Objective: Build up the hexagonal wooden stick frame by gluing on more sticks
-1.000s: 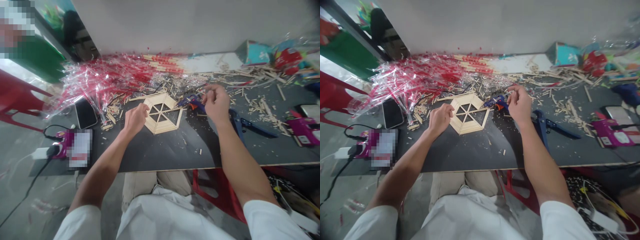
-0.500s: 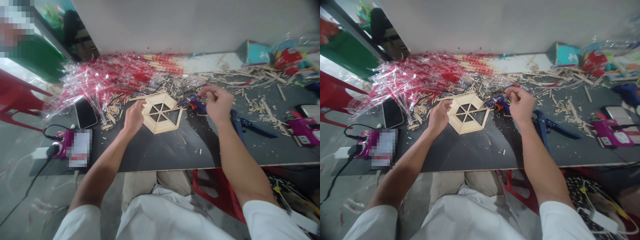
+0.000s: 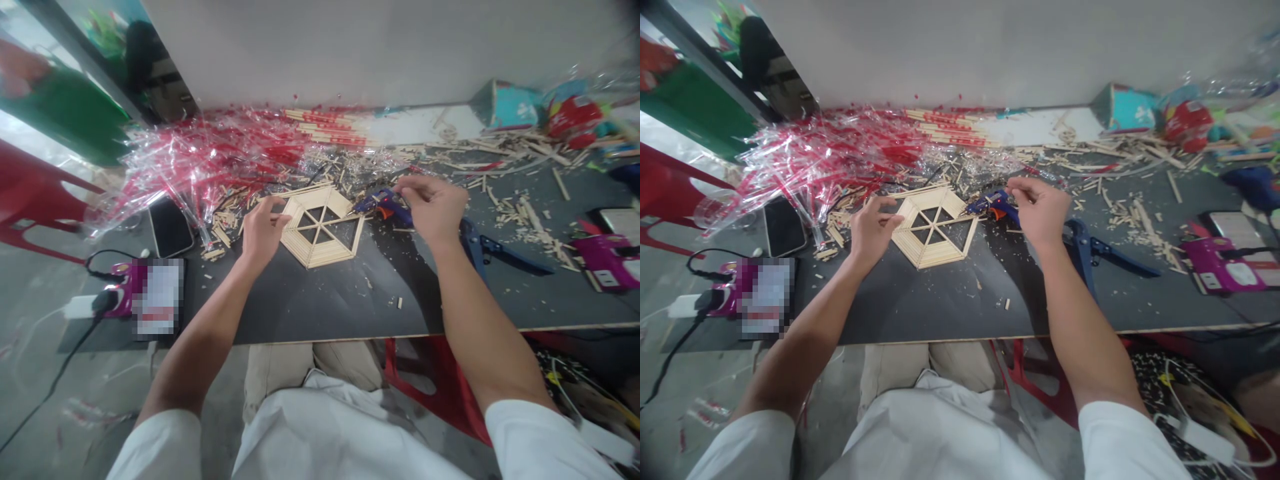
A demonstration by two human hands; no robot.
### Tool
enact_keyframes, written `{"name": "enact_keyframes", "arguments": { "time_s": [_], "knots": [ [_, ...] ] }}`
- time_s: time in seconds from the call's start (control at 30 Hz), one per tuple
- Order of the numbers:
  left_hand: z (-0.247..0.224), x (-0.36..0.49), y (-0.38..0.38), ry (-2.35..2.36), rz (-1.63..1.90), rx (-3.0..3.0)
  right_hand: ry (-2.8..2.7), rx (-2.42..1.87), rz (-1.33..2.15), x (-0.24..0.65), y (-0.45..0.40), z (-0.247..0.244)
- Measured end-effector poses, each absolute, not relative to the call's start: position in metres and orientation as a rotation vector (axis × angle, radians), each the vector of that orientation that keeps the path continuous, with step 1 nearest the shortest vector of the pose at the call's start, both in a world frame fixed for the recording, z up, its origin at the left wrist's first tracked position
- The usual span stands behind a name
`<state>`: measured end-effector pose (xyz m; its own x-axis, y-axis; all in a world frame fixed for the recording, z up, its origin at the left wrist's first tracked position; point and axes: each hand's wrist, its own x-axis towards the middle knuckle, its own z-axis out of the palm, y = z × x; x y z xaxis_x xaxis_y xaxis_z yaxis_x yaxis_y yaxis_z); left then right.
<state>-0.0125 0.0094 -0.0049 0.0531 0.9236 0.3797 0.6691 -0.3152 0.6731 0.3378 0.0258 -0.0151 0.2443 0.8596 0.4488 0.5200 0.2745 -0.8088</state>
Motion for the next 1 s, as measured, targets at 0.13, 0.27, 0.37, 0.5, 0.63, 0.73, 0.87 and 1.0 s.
{"name": "enact_keyframes", "arguments": {
  "time_s": [0.13,0.27,0.37,0.5,0.63,0.73,0.87,1.0],
  "knots": [
    [0.002,-0.009,0.005,1.562,1.037,2.308,-1.375,-1.399,0.422,0.336,0.025,-0.014],
    [0.004,-0.008,0.002,1.374,0.746,2.532,-1.358,-1.375,0.392,0.335,0.025,-0.013],
    [0.004,-0.009,0.002,1.323,0.576,2.547,-1.367,-1.405,0.355,0.334,0.024,-0.010],
    [0.008,-0.010,0.002,1.338,0.550,2.538,-1.376,-1.451,0.327,0.333,0.020,-0.005],
    [0.012,-0.008,0.000,1.283,0.572,2.593,-1.505,-1.514,0.280,0.333,0.017,0.000],
    [0.014,-0.006,-0.002,1.210,0.557,2.652,-1.571,-1.507,0.300,0.332,0.016,0.001],
    [0.017,-0.003,-0.008,1.115,0.532,2.733,-1.597,-1.537,0.282,0.332,0.018,-0.004],
    [0.019,0.003,-0.013,1.043,0.479,2.779,-1.610,-1.660,0.348,0.339,0.019,-0.010]
  ]
}}
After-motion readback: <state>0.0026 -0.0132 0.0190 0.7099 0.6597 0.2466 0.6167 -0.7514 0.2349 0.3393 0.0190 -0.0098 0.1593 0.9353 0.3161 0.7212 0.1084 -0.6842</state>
